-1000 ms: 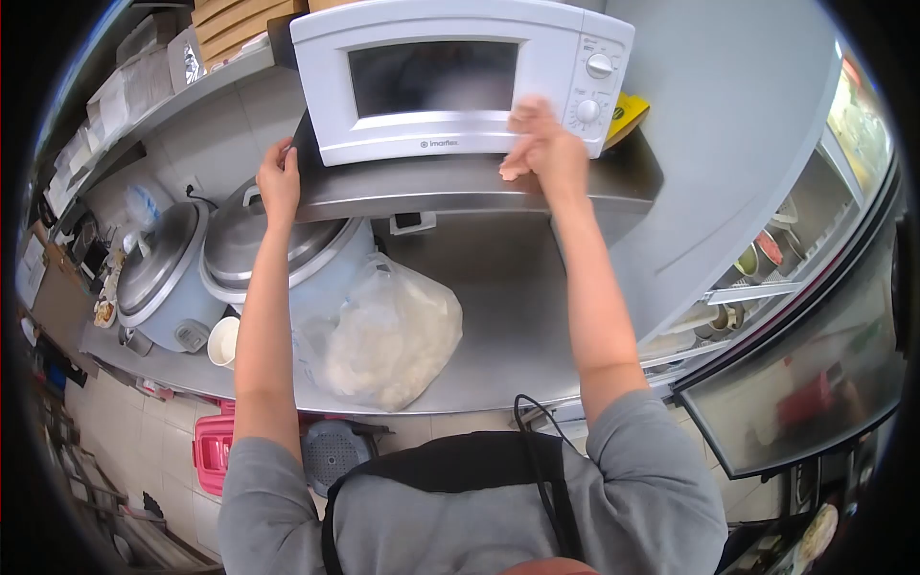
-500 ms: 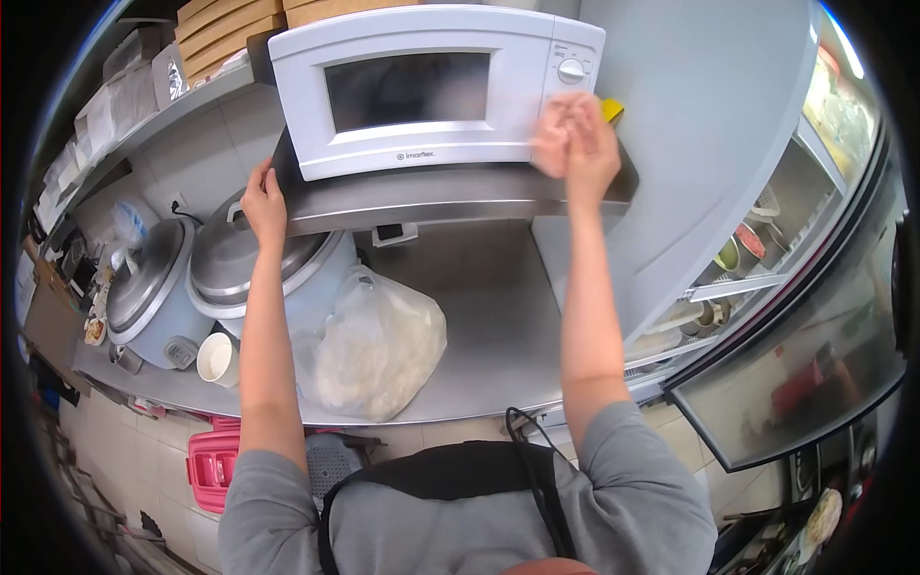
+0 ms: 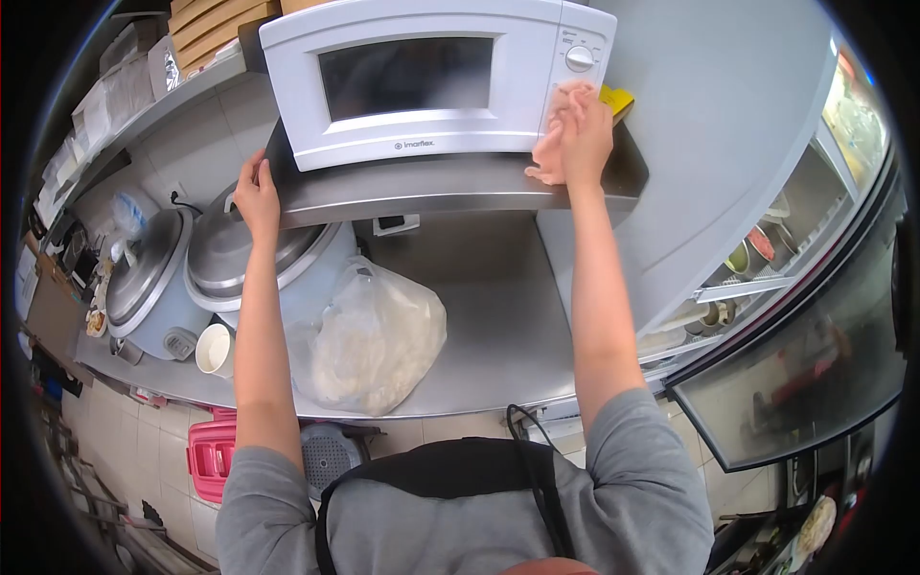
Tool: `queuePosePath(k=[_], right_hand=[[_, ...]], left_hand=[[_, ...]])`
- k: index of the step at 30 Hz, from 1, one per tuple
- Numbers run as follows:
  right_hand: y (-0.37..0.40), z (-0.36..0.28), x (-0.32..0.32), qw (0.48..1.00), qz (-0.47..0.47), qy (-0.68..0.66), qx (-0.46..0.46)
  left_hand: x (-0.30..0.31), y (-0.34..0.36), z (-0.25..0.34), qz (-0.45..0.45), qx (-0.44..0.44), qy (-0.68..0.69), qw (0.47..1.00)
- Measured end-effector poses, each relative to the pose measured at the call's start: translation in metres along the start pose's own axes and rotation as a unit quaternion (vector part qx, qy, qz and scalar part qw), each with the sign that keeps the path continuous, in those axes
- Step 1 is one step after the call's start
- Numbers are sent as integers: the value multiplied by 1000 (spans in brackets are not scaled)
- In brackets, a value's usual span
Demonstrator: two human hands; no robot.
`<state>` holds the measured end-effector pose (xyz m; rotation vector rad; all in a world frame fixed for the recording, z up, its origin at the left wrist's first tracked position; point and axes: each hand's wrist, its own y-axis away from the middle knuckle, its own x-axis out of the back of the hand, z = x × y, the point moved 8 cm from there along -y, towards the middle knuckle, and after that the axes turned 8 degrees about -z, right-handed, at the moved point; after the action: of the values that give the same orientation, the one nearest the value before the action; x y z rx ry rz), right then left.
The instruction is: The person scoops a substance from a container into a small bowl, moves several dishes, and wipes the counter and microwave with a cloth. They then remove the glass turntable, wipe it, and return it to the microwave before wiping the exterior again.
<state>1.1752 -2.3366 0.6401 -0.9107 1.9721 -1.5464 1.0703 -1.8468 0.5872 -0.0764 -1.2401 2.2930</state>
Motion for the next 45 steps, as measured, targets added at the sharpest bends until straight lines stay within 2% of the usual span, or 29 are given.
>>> queuePosePath(k=[3,5,6,8,12,14,17,18,19,21,23,24,25,26,27,29,31,32,34,35,37,38,39,40,41,42,43,44,45], right_hand=[[-3,13,-7,997,-45,-56,-32],[-7,11,-4,989,-73,-36,-127],[-5,8,-8,989,-73,-36,-126],[1,-6,-5,998,6,-2,-67],[11,-10,-3,998,13,35,-50],[20,9,-8,969,-128,31,-210],[32,25,9,953,-182,123,-207],[37,30,12,961,-141,60,-231],[33,7,13,961,-140,59,-231],[57,-27,-18,895,-196,-78,-392],[83,-41,-89,929,-181,-109,-303],[87,-83,-110,945,-247,82,-198],[97,-135,-147,864,-301,403,17],[110,-157,-181,883,-358,304,-2],[106,-196,-177,921,-268,278,-53],[110,-261,-195,932,-351,87,-9],[118,-292,-209,904,-410,-49,114],[116,-284,-209,904,-409,-49,114],[107,-261,-187,847,-500,-116,140],[101,-228,-174,874,-457,-83,140],[100,-126,-159,884,-448,-111,77],[81,-99,-101,904,-416,-94,34],[75,-49,-78,879,-469,81,-34],[68,-2,-46,881,-458,75,-98],[57,13,-9,893,-432,78,-93],[61,67,5,883,-433,170,-60],[55,52,34,847,-456,259,-87],[56,48,42,812,-460,357,-46],[48,22,53,811,-461,357,-46]], left_hand=[[0,-1,0,3,-4,8,1000],[1,1,2,1,1,-7,1000],[1,1,3,2,1,-6,1000],[2,2,4,-1,13,0,1000],[3,3,6,15,-21,0,1000],[2,3,3,13,-9,31,999],[4,3,6,29,-32,16,999],[2,2,4,31,-33,16,999],[0,1,1,35,-26,27,999],[1,3,-1,37,-16,35,999],[3,4,6,33,-9,22,999],[3,4,3,32,-9,19,999],[2,3,0,35,-19,24,999],[1,2,-2,38,-28,30,998],[1,3,-3,35,-27,29,999],[2,2,-1,30,-44,29,998],[0,1,-6,28,-48,34,998],[0,0,-9,27,-50,40,998],[3,3,-3,30,-58,12,998],[4,4,1,35,-64,-17,997],[5,5,6,30,-60,-15,998],[5,5,7,30,-54,-16,998],[4,4,6,29,-54,-14,998],[5,4,6,32,-65,-13,997],[5,5,8,35,-76,-12,996],[5,6,9,33,-75,-11,997],[5,5,9,28,-59,-1,998],[5,6,8,23,-42,9,999],[4,8,8,22,-42,10,999]])
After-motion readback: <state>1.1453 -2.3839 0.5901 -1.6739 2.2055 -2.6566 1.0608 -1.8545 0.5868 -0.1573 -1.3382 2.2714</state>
